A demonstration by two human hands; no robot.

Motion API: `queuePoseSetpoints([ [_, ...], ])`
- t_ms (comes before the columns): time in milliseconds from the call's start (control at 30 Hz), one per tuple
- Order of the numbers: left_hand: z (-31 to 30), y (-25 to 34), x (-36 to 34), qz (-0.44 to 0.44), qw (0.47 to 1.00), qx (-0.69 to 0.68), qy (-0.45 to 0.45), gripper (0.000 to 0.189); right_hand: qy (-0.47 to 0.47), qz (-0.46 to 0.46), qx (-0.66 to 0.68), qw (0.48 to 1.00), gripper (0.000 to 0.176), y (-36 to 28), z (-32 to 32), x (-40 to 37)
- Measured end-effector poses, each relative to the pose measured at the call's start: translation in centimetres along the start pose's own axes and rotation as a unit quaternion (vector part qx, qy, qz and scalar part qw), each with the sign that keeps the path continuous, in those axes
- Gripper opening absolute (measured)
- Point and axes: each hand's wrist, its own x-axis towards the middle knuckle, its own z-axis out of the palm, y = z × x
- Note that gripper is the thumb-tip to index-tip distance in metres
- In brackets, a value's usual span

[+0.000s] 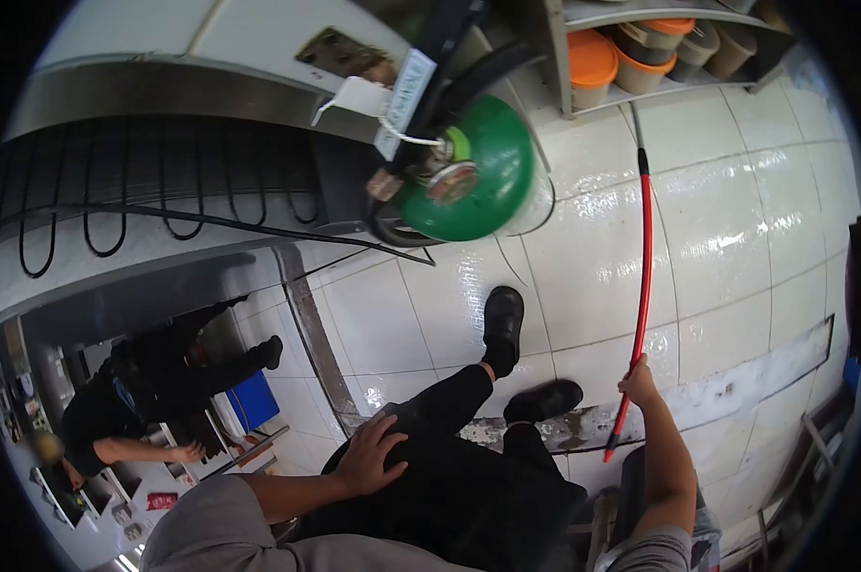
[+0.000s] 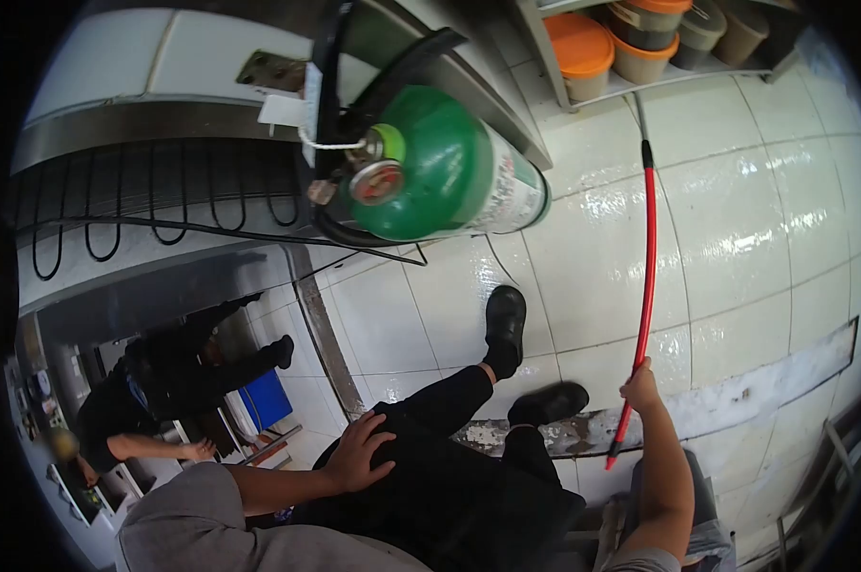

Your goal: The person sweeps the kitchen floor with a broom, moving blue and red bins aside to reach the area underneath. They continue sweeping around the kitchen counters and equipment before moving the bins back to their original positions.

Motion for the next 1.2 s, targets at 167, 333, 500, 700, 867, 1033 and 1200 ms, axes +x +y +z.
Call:
queuePoseSetpoints([
  [167, -1.1, 1.3, 1.0, 0.029, 0.999, 0.014, -0.008, 0.046, 0.121, 0.027, -0.121, 0.985, 0.053, 18.3, -1.3, -4.8],
  [333, -2.0, 2.5, 2.5, 0.035, 0.998, 0.05, -0.005, 0.045, 0.134, 0.073, -0.039, 0.988, 0.036, 12.1, -0.8, -10.4],
  [500, -2.8, 2.8, 3.4, 0.025, 0.997, 0.072, -0.003, 0.045, 0.154, 0.036, 0.006, 0.987, 0.044, -0.6, 4.2, 3.8],
  [700, -3.1, 3.1, 3.8, 0.027, 0.998, 0.048, -0.002, 0.044, 0.275, 0.11, -0.033, 0.954, 0.047, 1.8, 1.3, -3.0],
  [867, -3.2, 3.3, 3.4, 0.034, 0.999, 0.043, 0.001, 0.043, 0.244, 0.2, -0.13, 0.94, 0.047, 8.7, 6.3, -11.4],
  [1033, -2.7, 2.7, 3.0, 0.031, 0.999, 0.044, 0.0, 0.043, 0.244, 0.06, -0.111, 0.962, 0.059, -1.1, 4.5, 2.7],
  [1200, -2.3, 2.3, 2.9, 0.024, 0.999, 0.037, -0.005, 0.043, 0.242, 0.168, -0.028, 0.955, 0.069, -5.7, 0.9, 4.3],
])
